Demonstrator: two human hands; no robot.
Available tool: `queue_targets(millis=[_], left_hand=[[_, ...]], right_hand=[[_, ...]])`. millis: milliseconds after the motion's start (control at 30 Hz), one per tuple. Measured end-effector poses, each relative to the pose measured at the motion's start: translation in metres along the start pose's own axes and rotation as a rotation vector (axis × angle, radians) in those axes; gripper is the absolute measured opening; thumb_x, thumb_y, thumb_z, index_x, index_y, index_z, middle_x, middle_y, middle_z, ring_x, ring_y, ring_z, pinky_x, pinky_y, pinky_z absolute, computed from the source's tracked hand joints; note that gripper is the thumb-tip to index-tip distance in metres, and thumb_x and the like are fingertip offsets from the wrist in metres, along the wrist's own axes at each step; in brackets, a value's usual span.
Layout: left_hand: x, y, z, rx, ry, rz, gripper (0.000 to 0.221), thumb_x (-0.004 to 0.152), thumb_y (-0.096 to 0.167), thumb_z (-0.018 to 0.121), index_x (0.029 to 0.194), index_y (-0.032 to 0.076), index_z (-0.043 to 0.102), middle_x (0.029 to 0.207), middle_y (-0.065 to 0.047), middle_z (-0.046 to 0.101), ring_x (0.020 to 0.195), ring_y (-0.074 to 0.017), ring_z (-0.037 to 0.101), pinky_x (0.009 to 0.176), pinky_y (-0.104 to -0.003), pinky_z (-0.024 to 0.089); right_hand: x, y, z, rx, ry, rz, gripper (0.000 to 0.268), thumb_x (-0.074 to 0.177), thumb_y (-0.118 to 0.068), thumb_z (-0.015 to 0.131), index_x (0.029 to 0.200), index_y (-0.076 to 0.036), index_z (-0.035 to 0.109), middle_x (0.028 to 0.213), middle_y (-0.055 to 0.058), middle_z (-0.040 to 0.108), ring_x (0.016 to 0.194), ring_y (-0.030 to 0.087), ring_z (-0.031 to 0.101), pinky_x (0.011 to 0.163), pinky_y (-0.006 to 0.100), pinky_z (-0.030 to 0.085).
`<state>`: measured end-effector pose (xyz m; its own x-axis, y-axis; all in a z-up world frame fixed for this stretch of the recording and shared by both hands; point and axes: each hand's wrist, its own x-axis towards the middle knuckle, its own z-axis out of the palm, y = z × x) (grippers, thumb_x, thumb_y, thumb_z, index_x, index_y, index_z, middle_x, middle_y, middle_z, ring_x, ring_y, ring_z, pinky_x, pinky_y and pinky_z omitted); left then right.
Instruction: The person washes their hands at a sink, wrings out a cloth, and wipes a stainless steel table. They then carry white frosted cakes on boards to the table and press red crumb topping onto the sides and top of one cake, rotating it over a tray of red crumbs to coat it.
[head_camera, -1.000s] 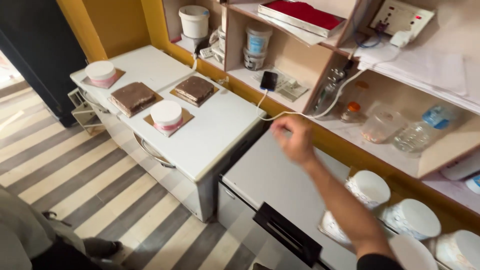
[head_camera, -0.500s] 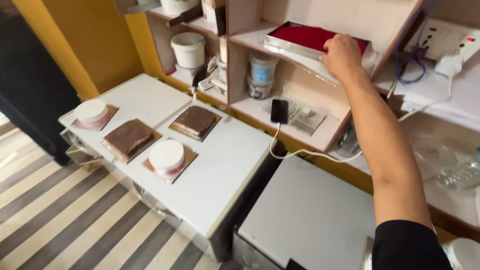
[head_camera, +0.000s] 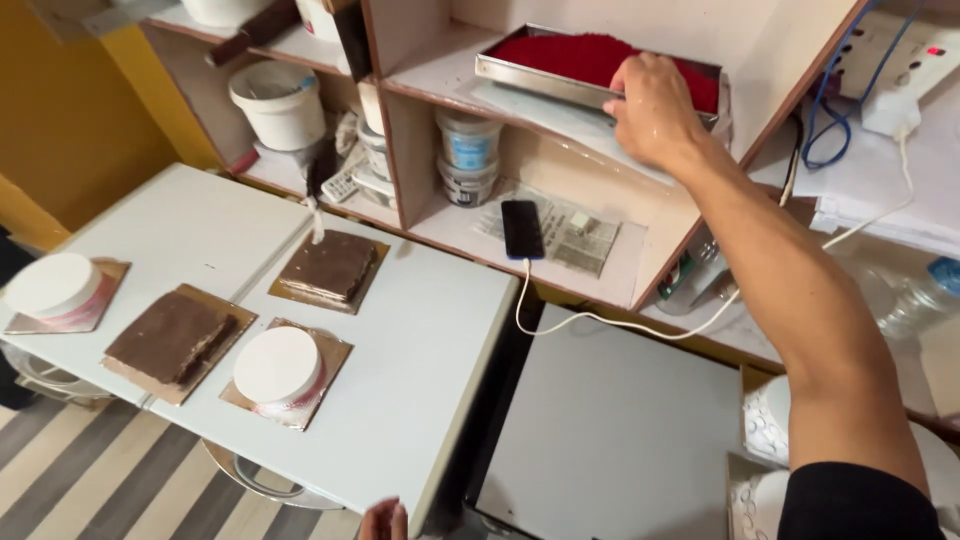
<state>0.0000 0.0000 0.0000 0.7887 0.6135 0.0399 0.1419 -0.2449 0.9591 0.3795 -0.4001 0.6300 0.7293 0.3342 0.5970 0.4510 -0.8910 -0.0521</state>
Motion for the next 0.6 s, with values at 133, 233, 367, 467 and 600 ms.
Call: queue_targets(millis=[133, 233, 367, 467, 600], left_hand=[[0.01, 0.159, -0.022, -0.02, -0.059, -0.047, 0.022, 0.089, 0.02, 0.074, 0.105, 0.005, 0.074, 0.077, -0.005, 0.074, 0.064, -0.0115, 0.065, 0.062, -0.025, 0.054], [0.021, 0.19, -0.025, -0.121, -0.104, -0.08, 0.023, 0.09, 0.02, 0.072, 0.108, 0.004, 0.073, 0.081, -0.006, 0.074, 0.067, -0.011, 0.066, 0.063, -0.025, 0.054], [0.024, 0.205, -0.04, -0.312, -0.228, -0.015, 0.023, 0.096, 0.018, 0.068, 0.113, 0.003, 0.069, 0.088, -0.007, 0.07, 0.075, -0.0107, 0.063, 0.066, -0.025, 0.053], [0.037, 0.233, -0.054, -0.457, -0.308, -0.083, 0.025, 0.099, 0.018, 0.063, 0.119, 0.003, 0.066, 0.095, -0.007, 0.072, 0.079, -0.0118, 0.064, 0.069, -0.027, 0.053], [0.053, 0.294, -0.079, -0.612, -0.254, -0.052, 0.032, 0.104, 0.024, 0.058, 0.128, 0.003, 0.061, 0.112, -0.009, 0.072, 0.095, -0.0158, 0.068, 0.08, -0.029, 0.054]], right_hand=[[-0.01, -0.02, -0.012, -0.015, 0.05, -0.021, 0.018, 0.092, -0.006, 0.077, 0.102, 0.003, 0.065, 0.11, 0.023, 0.064, 0.11, 0.041, 0.058, 0.097, 0.05, 0.046], [-0.017, -0.046, -0.024, -0.032, 0.086, -0.054, 0.018, 0.094, -0.007, 0.078, 0.103, 0.002, 0.065, 0.11, 0.023, 0.063, 0.11, 0.041, 0.058, 0.097, 0.05, 0.046], [-0.045, -0.096, -0.047, -0.057, 0.118, -0.136, 0.018, 0.096, -0.008, 0.079, 0.101, 0.001, 0.064, 0.111, 0.02, 0.062, 0.109, 0.041, 0.056, 0.095, 0.051, 0.045], [-0.08, -0.128, -0.061, -0.055, 0.126, -0.212, 0.018, 0.1, -0.008, 0.079, 0.104, -0.002, 0.063, 0.106, 0.017, 0.061, 0.108, 0.038, 0.056, 0.096, 0.048, 0.044], [-0.148, -0.133, -0.036, -0.036, 0.159, -0.393, 0.015, 0.107, -0.001, 0.075, 0.105, -0.003, 0.06, 0.103, 0.013, 0.058, 0.098, 0.031, 0.056, 0.089, 0.041, 0.045]])
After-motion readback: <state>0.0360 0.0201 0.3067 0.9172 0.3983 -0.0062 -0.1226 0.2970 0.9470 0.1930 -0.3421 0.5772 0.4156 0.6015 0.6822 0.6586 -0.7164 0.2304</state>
